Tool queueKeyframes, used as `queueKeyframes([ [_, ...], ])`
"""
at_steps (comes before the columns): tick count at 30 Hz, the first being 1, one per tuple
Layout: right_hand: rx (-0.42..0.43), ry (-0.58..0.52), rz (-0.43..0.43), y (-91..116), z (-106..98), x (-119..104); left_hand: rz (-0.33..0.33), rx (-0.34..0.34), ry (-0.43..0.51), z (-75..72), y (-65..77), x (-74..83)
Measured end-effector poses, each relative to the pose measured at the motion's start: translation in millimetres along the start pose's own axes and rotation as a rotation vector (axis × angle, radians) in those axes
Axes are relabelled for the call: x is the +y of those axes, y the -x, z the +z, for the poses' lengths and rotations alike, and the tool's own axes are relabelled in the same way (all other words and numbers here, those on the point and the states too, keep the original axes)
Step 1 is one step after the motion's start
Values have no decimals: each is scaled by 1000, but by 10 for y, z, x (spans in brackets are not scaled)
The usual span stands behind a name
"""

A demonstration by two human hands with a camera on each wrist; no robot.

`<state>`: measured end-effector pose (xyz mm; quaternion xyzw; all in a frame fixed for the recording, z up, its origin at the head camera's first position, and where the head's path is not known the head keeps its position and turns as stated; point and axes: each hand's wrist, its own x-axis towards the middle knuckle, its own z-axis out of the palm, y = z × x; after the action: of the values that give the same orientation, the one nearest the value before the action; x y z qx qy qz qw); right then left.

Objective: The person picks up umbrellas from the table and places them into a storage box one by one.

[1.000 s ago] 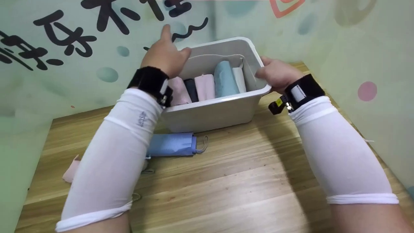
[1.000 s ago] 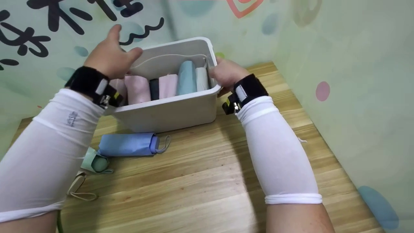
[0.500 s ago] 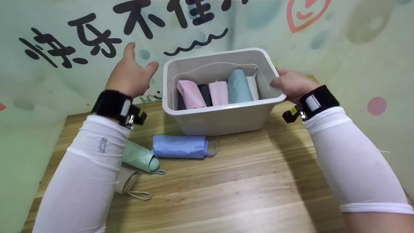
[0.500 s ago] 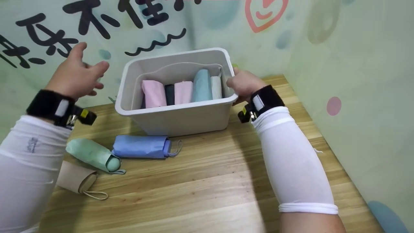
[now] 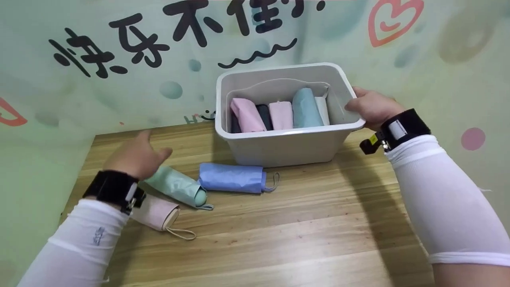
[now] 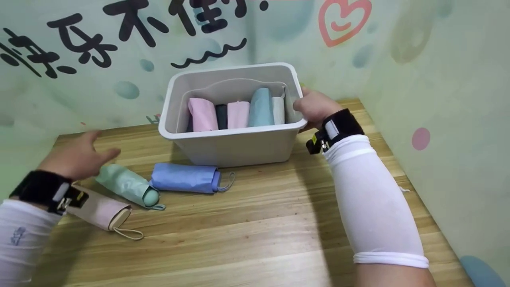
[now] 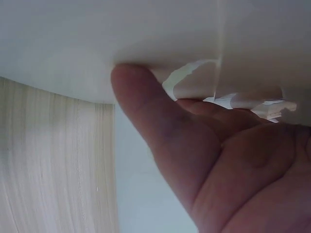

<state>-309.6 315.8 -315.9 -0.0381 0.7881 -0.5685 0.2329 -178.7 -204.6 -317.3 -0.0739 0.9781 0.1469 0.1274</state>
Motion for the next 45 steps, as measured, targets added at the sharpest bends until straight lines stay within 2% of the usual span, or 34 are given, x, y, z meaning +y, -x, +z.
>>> queueKeyframes([
  [2, 5, 16, 9, 4, -15, 7, -3, -36, -36, 103, 16, -73],
  [6, 11, 37, 18, 20, -44, 10, 6, -60, -86, 253, 23, -137],
  [15, 1, 45, 14, -4, -20, 0, 82, -76, -130, 412, 87, -216],
  [18, 5, 51, 23, -9, -15, -7, 100, -63, -137, 496, 79, -207],
  [22, 2, 32, 16, -10, -11, 6, 147, -44, -198, 628, 57, -170],
  [25, -2, 10, -2, -10, -8, 21, 198, -13, -234, 710, 47, -156],
  [32, -11, 8, -9, -13, -16, 26, 298, 79, -240, 831, 20, -157],
  [38, 1, 23, -6, -11, -24, 15, 329, 121, -281, 891, -32, -192],
  [45, -3, 10, -11, 11, -4, 11, 333, 129, -219, 880, -52, -251],
])
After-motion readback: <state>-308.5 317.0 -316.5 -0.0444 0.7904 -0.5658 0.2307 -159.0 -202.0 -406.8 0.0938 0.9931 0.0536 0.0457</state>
